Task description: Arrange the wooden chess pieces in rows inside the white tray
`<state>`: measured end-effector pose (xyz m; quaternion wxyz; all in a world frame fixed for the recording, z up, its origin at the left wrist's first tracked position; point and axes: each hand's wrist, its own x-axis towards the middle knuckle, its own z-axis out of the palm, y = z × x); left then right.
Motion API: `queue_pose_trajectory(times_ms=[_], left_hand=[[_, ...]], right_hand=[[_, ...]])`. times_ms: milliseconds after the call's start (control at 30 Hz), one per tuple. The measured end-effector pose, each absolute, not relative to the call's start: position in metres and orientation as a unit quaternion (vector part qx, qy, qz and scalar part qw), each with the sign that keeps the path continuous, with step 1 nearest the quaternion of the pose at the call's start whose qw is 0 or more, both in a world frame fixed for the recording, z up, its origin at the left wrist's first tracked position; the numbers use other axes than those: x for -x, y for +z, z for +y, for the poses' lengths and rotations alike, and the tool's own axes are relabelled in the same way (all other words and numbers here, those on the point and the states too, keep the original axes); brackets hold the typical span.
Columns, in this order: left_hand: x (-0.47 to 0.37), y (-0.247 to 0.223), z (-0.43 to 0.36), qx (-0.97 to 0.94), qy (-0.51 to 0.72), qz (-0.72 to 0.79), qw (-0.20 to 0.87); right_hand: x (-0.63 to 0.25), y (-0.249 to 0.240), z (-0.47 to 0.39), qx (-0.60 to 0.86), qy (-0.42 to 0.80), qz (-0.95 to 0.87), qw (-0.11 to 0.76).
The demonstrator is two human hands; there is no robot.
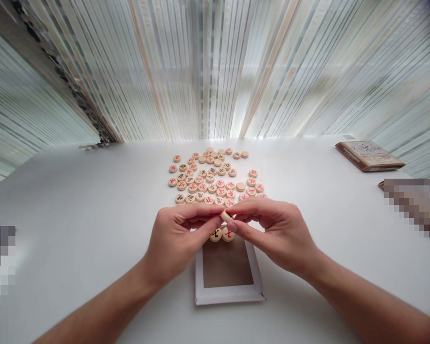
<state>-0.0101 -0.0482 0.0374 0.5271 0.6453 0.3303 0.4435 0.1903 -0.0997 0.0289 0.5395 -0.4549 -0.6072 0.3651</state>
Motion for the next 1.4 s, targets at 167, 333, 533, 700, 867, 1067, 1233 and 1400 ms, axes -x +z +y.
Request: queue_pose_trajectory(times_ms=[167, 333, 533, 700, 867, 1067, 1233, 1400], left_hand=[[0.009, 0.043, -0.050, -0.654, 0.419, 0.310, 0.548], [0.008, 0.038, -0.049, -0.630, 0.419, 0.323, 0.569], [0.007, 0.039, -0.048, -0.582, 0.398, 0.324, 0.630], [0.008, 0.042, -0.050, -0.623, 0.409, 0.306, 0.593], [0.014, 0.041, -0.047, -0.745, 0.426, 0.320, 0.402], [0.016, 0.028, -0.032, -0.788, 0.421, 0.343, 0.290], [0.017, 0.023, -0.029, -0.793, 0.422, 0.336, 0.282], [0.016, 0.024, -0.031, -0.799, 0.422, 0.329, 0.273]], right_hand=[[-0.191, 0.030, -0.098, 0.452, 0.304, -0.650, 0.530], [-0.192, 0.034, -0.097, 0.457, 0.183, -0.716, 0.495], [-0.193, 0.032, -0.097, 0.437, 0.140, -0.742, 0.489], [-0.197, 0.036, -0.097, 0.424, 0.141, -0.764, 0.466], [-0.211, 0.044, -0.094, 0.431, 0.175, -0.791, 0.397], [-0.228, 0.049, -0.091, 0.443, 0.241, -0.821, 0.268], [-0.229, 0.053, -0.093, 0.457, 0.273, -0.820, 0.212], [-0.229, 0.052, -0.095, 0.484, 0.261, -0.815, 0.183]])
